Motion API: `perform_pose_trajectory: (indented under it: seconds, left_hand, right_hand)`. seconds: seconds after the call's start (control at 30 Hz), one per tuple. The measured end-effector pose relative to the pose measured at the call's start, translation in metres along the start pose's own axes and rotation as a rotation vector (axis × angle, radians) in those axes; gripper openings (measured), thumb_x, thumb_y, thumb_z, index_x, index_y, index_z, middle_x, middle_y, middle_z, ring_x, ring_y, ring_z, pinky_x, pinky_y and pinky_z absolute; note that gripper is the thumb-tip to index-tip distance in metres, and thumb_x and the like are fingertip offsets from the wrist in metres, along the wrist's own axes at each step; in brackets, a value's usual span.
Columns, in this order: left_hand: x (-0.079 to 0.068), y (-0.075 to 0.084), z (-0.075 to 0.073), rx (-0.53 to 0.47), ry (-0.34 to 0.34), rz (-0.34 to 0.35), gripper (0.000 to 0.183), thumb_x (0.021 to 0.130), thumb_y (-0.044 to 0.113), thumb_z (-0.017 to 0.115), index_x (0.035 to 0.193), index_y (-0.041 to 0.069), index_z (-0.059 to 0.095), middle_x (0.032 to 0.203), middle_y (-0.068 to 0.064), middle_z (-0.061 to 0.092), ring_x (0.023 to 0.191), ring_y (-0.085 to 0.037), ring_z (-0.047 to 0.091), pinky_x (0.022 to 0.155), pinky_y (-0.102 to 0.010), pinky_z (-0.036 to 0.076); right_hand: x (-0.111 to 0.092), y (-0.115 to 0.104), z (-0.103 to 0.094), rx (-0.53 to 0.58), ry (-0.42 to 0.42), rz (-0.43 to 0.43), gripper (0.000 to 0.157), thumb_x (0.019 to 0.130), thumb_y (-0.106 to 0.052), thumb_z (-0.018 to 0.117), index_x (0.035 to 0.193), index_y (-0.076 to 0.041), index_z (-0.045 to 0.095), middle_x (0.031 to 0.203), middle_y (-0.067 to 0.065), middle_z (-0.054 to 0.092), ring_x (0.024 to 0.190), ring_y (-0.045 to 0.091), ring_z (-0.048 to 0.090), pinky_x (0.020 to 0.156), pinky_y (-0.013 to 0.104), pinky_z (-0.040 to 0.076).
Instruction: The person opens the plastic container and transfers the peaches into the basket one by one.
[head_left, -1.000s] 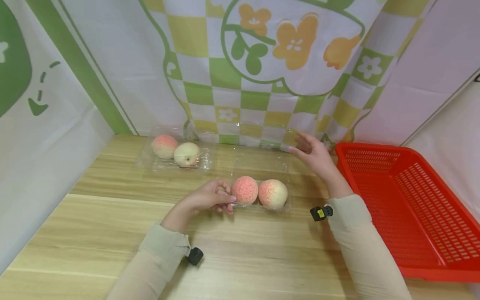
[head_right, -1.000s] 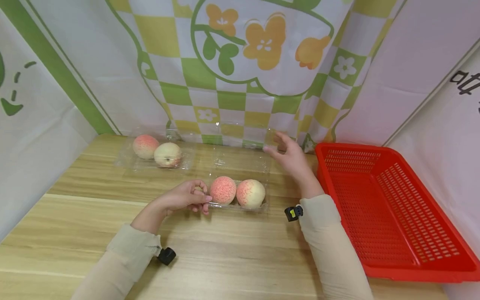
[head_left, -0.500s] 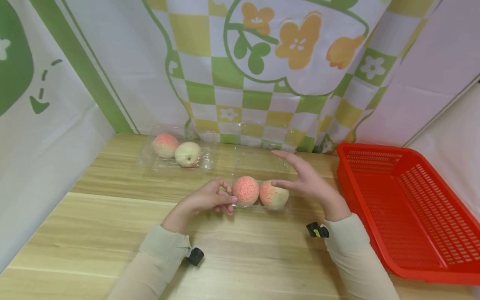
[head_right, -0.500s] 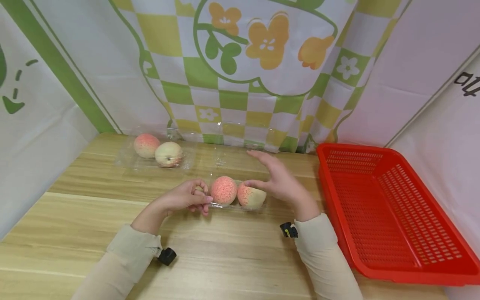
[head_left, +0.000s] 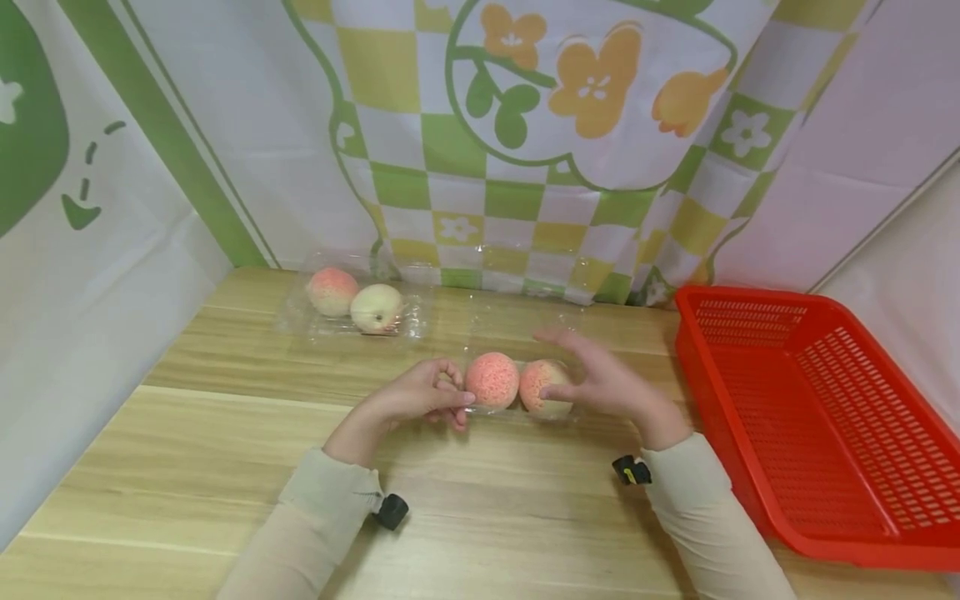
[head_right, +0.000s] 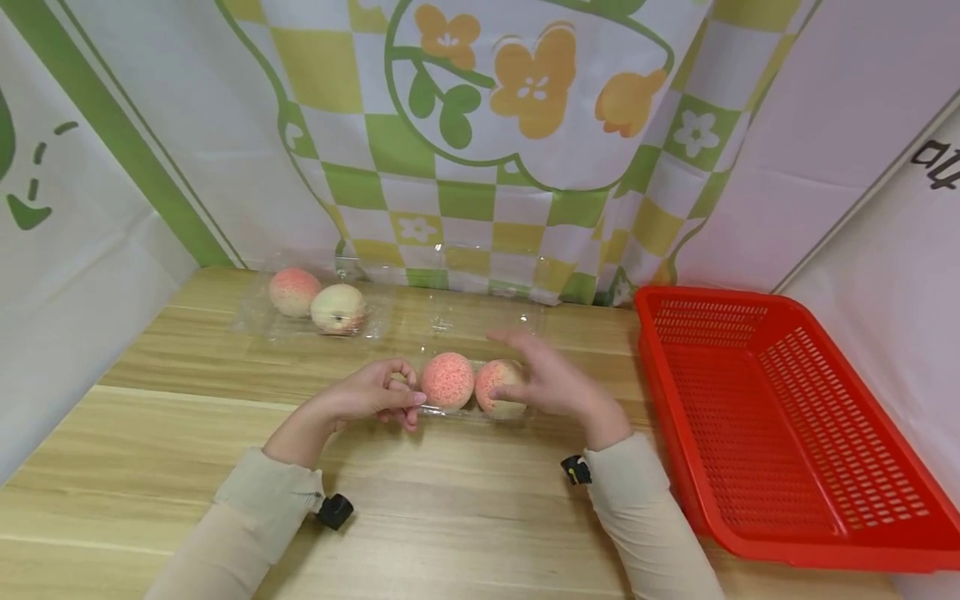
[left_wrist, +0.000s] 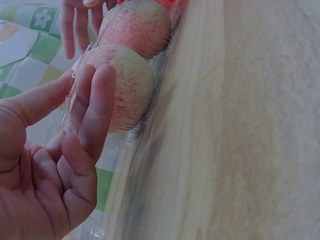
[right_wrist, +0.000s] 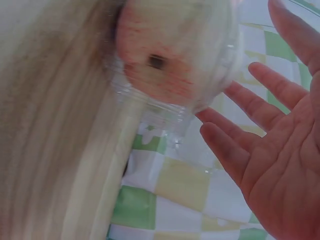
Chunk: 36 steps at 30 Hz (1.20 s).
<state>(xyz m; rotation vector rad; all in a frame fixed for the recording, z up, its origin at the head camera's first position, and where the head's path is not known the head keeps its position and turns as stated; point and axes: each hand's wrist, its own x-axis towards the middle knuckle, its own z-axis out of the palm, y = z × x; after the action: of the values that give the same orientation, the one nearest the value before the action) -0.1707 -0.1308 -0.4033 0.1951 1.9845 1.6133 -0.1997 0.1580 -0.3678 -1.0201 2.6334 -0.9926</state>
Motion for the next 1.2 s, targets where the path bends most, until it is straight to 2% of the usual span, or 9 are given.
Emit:
perform_pose_trajectory:
  seconds: [0.17, 0.3, 0.47, 0.63, 0.7, 0.87, 1.0, 1.2]
  left_hand:
    - [0.002, 0.002, -0.004, 0.001, -0.028, -0.016, 0.021, 0.095, 0.009, 0.064, 0.104, 0.004, 0.046, 0.071, -0.002, 0.070, 0.064, -0.014, 0.070, 0.054, -0.020, 0.044]
    - [0.003, 0.005, -0.009, 0.043, -0.064, -0.017, 0.021, 0.094, 0.010, 0.065, 0.103, 0.003, 0.048, 0.070, -0.002, 0.070, 0.064, -0.013, 0.071, 0.054, -0.021, 0.045]
    - [0.006, 0.009, -0.014, 0.087, -0.059, -0.015, 0.030, 0.090, 0.012, 0.071, 0.107, -0.001, 0.049, 0.071, -0.003, 0.070, 0.066, -0.016, 0.071, 0.060, -0.024, 0.049]
    - [0.008, 0.009, -0.016, 0.111, -0.064, -0.020, 0.040, 0.089, 0.011, 0.072, 0.115, -0.003, 0.046, 0.071, -0.002, 0.069, 0.064, -0.015, 0.068, 0.057, -0.023, 0.042]
    - [0.009, 0.008, -0.016, 0.107, -0.069, -0.021, 0.041, 0.089, 0.011, 0.072, 0.117, -0.002, 0.045, 0.070, -0.002, 0.068, 0.063, -0.015, 0.066, 0.056, -0.022, 0.040]
    - [0.009, 0.008, -0.014, 0.070, -0.079, -0.022, 0.042, 0.090, 0.009, 0.071, 0.119, -0.002, 0.043, 0.070, -0.001, 0.067, 0.063, -0.014, 0.067, 0.061, -0.024, 0.049]
    - [0.009, 0.007, -0.015, 0.063, -0.085, -0.016, 0.042, 0.090, 0.009, 0.071, 0.118, -0.002, 0.042, 0.070, -0.002, 0.067, 0.063, -0.015, 0.067, 0.063, -0.026, 0.052]
    - [0.010, 0.005, -0.014, 0.040, -0.098, -0.005, 0.041, 0.091, 0.008, 0.070, 0.118, -0.001, 0.041, 0.070, -0.003, 0.067, 0.064, -0.016, 0.068, 0.065, -0.027, 0.055]
  right_hand:
    - [0.002, 0.006, 0.006, -0.030, -0.042, -0.019, 0.076, 0.080, -0.015, 0.082, 0.146, -0.001, 0.045, 0.151, 0.021, 0.045, 0.144, 0.039, 0.037, 0.118, 0.056, 0.028]
    - [0.002, 0.010, 0.009, -0.058, -0.060, -0.022, 0.073, 0.081, -0.016, 0.082, 0.144, -0.002, 0.048, 0.147, 0.019, 0.050, 0.140, 0.038, 0.043, 0.115, 0.056, 0.034]
    - [0.004, 0.010, 0.010, -0.062, -0.078, -0.016, 0.073, 0.081, -0.017, 0.083, 0.143, -0.001, 0.048, 0.145, 0.019, 0.053, 0.135, 0.037, 0.048, 0.111, 0.055, 0.039]
    - [0.006, 0.008, 0.011, -0.086, -0.122, 0.006, 0.075, 0.081, -0.016, 0.082, 0.145, 0.001, 0.046, 0.147, 0.020, 0.051, 0.136, 0.038, 0.047, 0.113, 0.054, 0.038]
    - [0.007, 0.008, 0.012, -0.113, -0.136, 0.000, 0.076, 0.081, -0.016, 0.081, 0.145, 0.002, 0.045, 0.146, 0.020, 0.052, 0.136, 0.038, 0.047, 0.113, 0.053, 0.038]
    - [0.010, 0.009, 0.012, -0.164, -0.150, -0.013, 0.077, 0.079, -0.017, 0.083, 0.143, 0.004, 0.046, 0.143, 0.022, 0.054, 0.134, 0.039, 0.049, 0.111, 0.053, 0.039]
    - [0.011, 0.009, 0.012, -0.185, -0.158, -0.017, 0.076, 0.078, -0.018, 0.083, 0.141, 0.004, 0.047, 0.141, 0.022, 0.055, 0.132, 0.039, 0.051, 0.109, 0.053, 0.042]
    - [0.013, 0.006, 0.010, -0.167, -0.164, 0.008, 0.073, 0.078, -0.018, 0.084, 0.138, 0.003, 0.050, 0.138, 0.020, 0.058, 0.126, 0.036, 0.056, 0.103, 0.050, 0.048]
